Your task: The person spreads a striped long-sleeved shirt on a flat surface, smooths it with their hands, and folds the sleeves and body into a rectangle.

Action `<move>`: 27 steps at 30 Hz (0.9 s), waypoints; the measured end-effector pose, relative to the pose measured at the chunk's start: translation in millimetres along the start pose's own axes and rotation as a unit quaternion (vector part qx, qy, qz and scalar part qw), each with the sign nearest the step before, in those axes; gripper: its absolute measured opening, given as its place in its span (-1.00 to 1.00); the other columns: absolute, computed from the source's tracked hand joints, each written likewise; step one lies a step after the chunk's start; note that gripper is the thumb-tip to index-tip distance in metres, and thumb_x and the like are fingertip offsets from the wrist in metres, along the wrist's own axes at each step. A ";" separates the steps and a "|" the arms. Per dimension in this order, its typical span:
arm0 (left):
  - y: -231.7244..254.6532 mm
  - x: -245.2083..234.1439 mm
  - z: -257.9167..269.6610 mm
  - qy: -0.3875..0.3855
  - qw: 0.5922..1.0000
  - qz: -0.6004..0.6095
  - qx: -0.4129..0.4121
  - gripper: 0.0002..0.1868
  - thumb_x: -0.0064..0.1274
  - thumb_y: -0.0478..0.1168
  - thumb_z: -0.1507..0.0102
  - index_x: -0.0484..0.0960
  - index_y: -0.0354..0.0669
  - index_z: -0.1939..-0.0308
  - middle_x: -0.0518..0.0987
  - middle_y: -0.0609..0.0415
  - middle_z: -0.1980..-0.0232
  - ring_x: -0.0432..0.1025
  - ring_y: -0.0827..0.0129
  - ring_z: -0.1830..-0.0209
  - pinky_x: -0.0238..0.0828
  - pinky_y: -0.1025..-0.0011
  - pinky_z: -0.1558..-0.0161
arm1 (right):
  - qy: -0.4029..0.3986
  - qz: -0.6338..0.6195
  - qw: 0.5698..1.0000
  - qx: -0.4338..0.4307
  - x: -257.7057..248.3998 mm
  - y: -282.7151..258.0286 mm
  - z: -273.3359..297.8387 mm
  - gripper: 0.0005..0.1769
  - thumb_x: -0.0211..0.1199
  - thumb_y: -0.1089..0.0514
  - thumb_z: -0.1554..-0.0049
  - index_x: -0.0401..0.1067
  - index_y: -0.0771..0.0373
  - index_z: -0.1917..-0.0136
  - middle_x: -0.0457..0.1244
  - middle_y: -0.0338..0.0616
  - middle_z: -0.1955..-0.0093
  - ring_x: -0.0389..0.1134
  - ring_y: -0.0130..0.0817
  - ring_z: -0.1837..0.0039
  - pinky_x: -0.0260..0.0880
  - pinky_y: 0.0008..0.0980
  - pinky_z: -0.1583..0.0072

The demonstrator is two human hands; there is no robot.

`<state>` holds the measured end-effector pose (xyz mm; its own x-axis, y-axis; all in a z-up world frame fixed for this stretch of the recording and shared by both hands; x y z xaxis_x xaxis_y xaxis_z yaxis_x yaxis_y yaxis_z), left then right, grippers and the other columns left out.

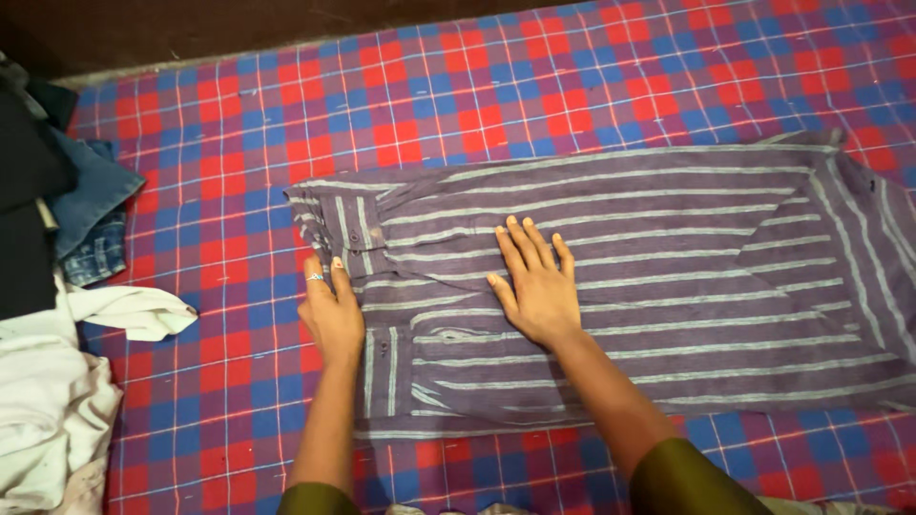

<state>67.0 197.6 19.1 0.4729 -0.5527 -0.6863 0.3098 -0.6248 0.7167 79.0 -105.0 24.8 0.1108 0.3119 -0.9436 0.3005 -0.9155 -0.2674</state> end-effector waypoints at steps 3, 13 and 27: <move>31.0 0.2 5.6 -0.010 0.999 0.036 0.009 -0.61 -0.05 0.00 -0.44 0.48 -0.09 -0.26 0.45 -0.21 0.57 0.44 -0.10 0.61 0.26 -0.01 0.45 | -0.003 -0.097 0.995 -0.028 -4.8 10.1 5.4 -0.35 0.02 -0.16 -0.29 0.20 0.15 -0.55 0.00 -0.03 -0.64 -0.10 -0.08 -0.66 -0.22 0.09 -0.54; 237.0 103.7 97.5 -0.026 0.973 -0.010 0.229 -0.70 -0.08 -0.06 -0.45 0.50 0.05 -0.24 0.60 -0.09 0.44 0.53 -0.11 0.48 0.38 -0.03 0.49 | -0.013 -0.371 0.926 0.065 -66.2 129.3 53.2 -0.51 -0.03 -0.08 -0.35 0.39 0.18 -0.40 0.32 -0.02 -0.30 0.34 -0.21 -0.36 0.28 -0.29 -0.38; 256.2 152.6 161.5 -0.176 0.967 0.057 0.174 -0.26 -0.21 0.14 -0.39 0.11 -0.07 -0.59 0.38 -0.15 -0.48 0.35 -0.04 -0.40 0.19 0.01 -0.42 | 0.078 -0.374 0.841 0.384 -105.2 249.5 163.8 -0.51 -0.12 -0.03 -0.37 0.35 0.23 -0.42 0.38 -0.05 -0.21 0.39 -0.21 -0.18 0.34 -0.20 -0.13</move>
Point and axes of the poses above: each hand's wrist, its own z-axis away from the middle knuckle, its own x-axis out of the palm, y = z × x, the point moved 9 cm from there along -z, towards the middle knuckle
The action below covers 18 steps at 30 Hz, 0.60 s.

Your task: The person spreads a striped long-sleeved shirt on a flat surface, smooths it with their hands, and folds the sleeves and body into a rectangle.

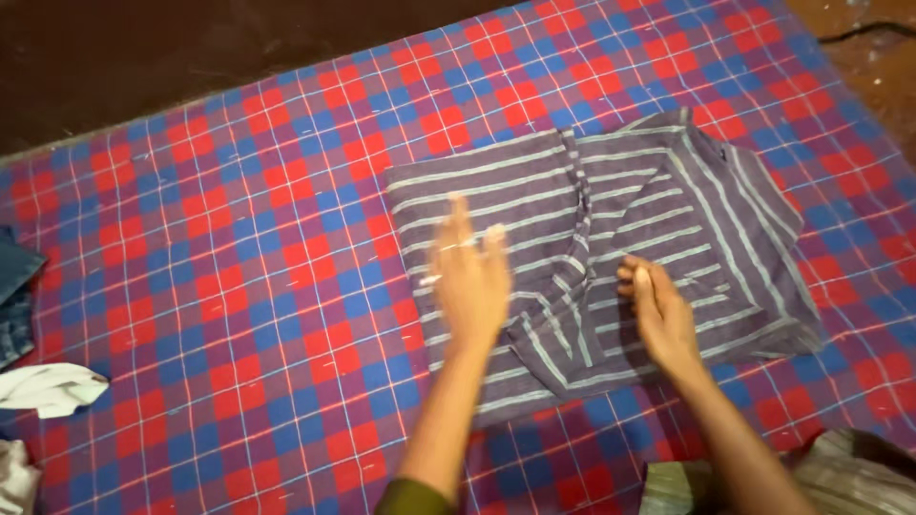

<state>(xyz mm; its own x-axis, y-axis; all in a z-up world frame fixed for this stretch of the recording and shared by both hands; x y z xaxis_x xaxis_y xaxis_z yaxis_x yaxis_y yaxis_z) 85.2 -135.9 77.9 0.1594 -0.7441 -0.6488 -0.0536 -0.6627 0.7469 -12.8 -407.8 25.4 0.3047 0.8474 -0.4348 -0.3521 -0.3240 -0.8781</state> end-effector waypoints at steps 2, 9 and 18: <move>-22.3 -27.0 6.9 0.049 0.982 -0.158 0.091 -0.32 -0.20 0.09 -0.44 0.17 -0.06 -0.59 0.22 -0.06 -0.61 0.09 -0.02 -0.61 -0.09 -0.05 -0.54 | 0.051 0.107 0.986 -0.120 -1.8 -47.5 2.7 -0.55 -0.03 0.01 -0.38 0.36 0.27 -0.41 0.34 0.02 -0.22 0.36 -0.10 -0.22 0.33 -0.15 -0.20; -82.3 -16.4 26.3 0.003 0.969 -0.234 0.075 -0.34 -0.14 0.11 -0.39 0.26 0.07 -0.55 0.11 0.10 -0.66 0.01 0.15 -0.63 -0.20 -0.02 -0.53 | -0.119 0.298 0.814 -0.485 105.0 -151.1 97.1 -0.45 0.14 -0.13 -0.11 0.41 0.08 -0.32 0.34 -0.09 -0.25 0.26 -0.08 -0.42 -0.06 0.14 -0.39; -77.1 -18.1 26.7 0.015 0.967 -0.240 0.079 -0.35 -0.14 0.08 -0.38 0.28 0.07 -0.55 0.14 0.11 -0.65 0.05 0.16 -0.62 -0.22 0.02 -0.54 | -0.042 0.569 0.813 -0.119 -13.2 -82.4 -2.8 -0.46 0.00 -0.31 -0.29 0.64 0.00 0.17 0.43 -0.27 0.24 0.31 -0.24 -0.26 -0.18 0.24 -0.50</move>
Point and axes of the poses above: each hand's wrist, its own z-axis away from the middle knuckle, its own x-axis out of the palm, y = z × x, the point moved 9 cm from there along -z, towards the middle knuckle
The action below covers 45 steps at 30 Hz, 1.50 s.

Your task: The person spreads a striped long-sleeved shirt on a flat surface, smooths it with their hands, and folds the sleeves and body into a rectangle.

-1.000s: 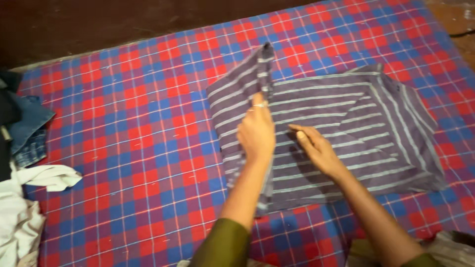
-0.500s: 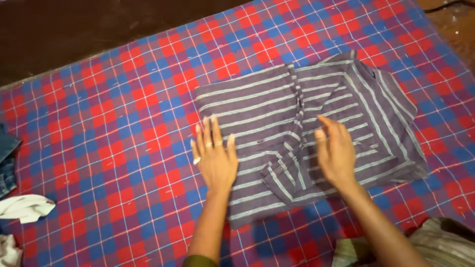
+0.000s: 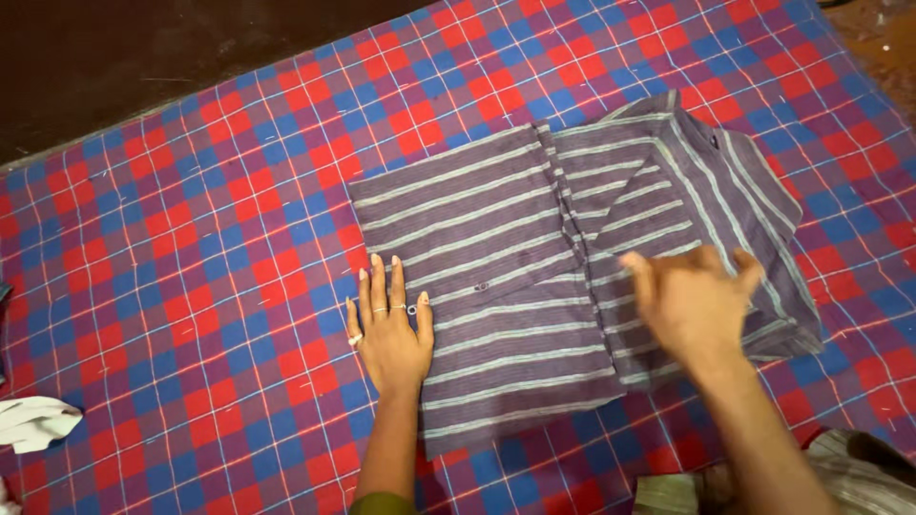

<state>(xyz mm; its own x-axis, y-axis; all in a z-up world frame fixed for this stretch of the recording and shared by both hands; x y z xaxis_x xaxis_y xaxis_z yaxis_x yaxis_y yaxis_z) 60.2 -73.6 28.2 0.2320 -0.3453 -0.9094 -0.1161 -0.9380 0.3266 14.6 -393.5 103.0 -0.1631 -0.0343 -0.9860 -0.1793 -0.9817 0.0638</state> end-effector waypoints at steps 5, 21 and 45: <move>0.0 1.0 -0.1 -0.003 1.000 -0.004 -0.002 -0.36 -0.14 0.08 -0.38 0.29 0.08 -0.54 0.15 0.12 -0.65 0.05 0.16 -0.62 -0.23 0.02 -0.54 | 0.130 -0.202 0.970 -0.025 5.3 -33.2 16.8 -0.57 0.04 -0.11 -0.27 0.44 0.07 -0.29 0.28 -0.09 -0.32 0.19 -0.10 -0.43 -0.02 0.12 -0.43; -51.3 -18.9 17.7 0.094 0.941 0.077 -0.317 -0.43 0.04 0.21 -0.34 0.52 -0.23 -0.11 0.21 -0.26 -0.49 0.17 -0.05 -0.47 0.13 -0.02 -0.36 | 0.125 -0.151 0.965 -0.175 72.8 -84.9 20.9 -0.28 -0.05 -0.34 -0.23 0.07 -0.21 -0.61 -0.18 -0.19 -0.70 -0.21 -0.23 -0.69 -0.36 0.21 -0.53; -125.5 -35.1 13.1 -0.082 0.957 -0.005 -0.278 -0.54 -0.10 0.18 -0.44 0.42 -0.05 -0.21 0.66 -0.20 0.02 0.57 -0.17 0.09 0.47 -0.07 0.12 | 0.092 -0.291 0.930 -0.205 57.8 -177.8 56.5 -0.36 0.12 -0.12 -0.24 0.22 0.06 -0.53 0.04 -0.05 -0.61 -0.11 0.00 -0.65 -0.23 0.15 -0.52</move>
Point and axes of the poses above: each hand's wrist, its own z-axis away from the middle knuckle, its own x-axis out of the palm, y = z × x, the point moved 9 cm from there along -z, towards the middle knuckle
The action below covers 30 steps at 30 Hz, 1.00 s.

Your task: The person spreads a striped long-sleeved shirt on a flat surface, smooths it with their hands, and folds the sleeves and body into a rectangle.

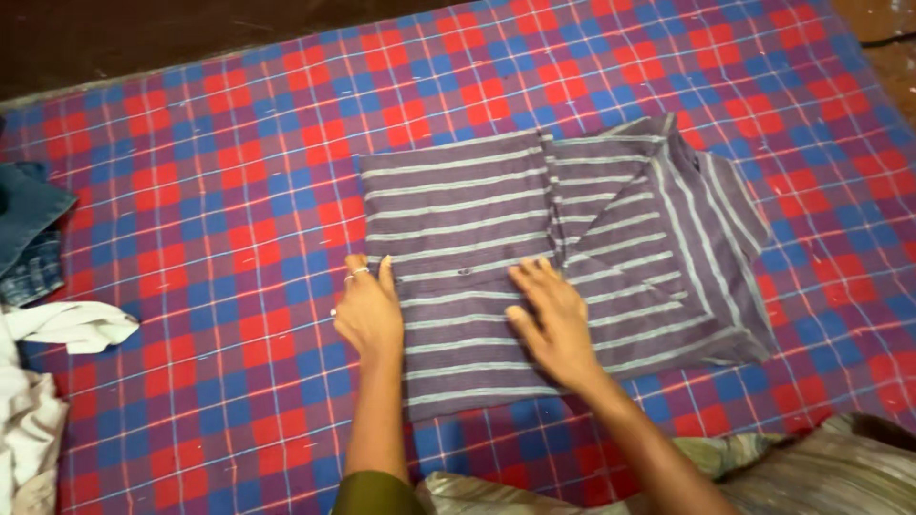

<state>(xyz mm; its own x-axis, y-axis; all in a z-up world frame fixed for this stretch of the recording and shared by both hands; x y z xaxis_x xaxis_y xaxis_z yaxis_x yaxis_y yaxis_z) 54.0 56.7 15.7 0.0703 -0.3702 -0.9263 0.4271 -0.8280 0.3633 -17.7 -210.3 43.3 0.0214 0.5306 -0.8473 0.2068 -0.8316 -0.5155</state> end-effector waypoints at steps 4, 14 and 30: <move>61.0 -17.9 37.3 0.197 0.946 -0.038 0.254 -0.38 -0.11 0.15 -0.41 0.34 -0.09 -0.45 0.31 -0.15 -0.53 0.16 -0.05 -0.52 0.00 -0.07 -0.46 | 0.097 -0.084 0.979 0.161 -39.5 54.7 13.0 -0.60 0.26 0.13 -0.23 0.47 0.11 -0.34 0.39 -0.09 -0.18 0.38 -0.14 -0.24 0.34 -0.25 -0.30; 90.0 15.7 71.9 0.091 0.957 0.021 0.274 -0.44 -0.10 0.12 -0.36 0.43 0.22 -0.44 0.22 0.08 -0.59 0.04 0.06 -0.60 -0.22 -0.05 -0.53 | 0.058 -0.244 0.958 0.141 -29.0 85.2 12.2 -0.54 0.25 0.11 -0.17 0.40 0.26 -0.32 0.40 -0.13 -0.14 0.44 -0.34 -0.14 0.44 -0.38 -0.07; 88.2 20.8 69.4 0.091 0.960 0.018 0.264 -0.47 -0.08 0.11 -0.37 0.45 0.28 -0.43 0.26 0.09 -0.59 0.07 0.07 -0.60 -0.16 -0.01 -0.54 | 0.145 -0.045 0.963 0.222 -49.0 85.1 6.0 -0.78 0.42 0.01 -0.14 0.59 0.17 0.02 0.35 -0.15 0.18 0.37 -0.26 0.19 0.34 -0.25 0.12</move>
<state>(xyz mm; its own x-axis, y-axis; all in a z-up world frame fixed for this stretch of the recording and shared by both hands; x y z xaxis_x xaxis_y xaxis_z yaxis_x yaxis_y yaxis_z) 30.6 -53.2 35.5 0.2528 -0.3629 -0.8969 -0.0911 -0.9318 0.3513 -7.1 -308.1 40.2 0.3091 0.5737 -0.7585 -0.2167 -0.7341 -0.6435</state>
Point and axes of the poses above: each hand's wrist, its own z-axis away from the middle knuckle, its own x-axis out of the palm, y = z × x, the point moved 9 cm from there along -z, towards the middle knuckle
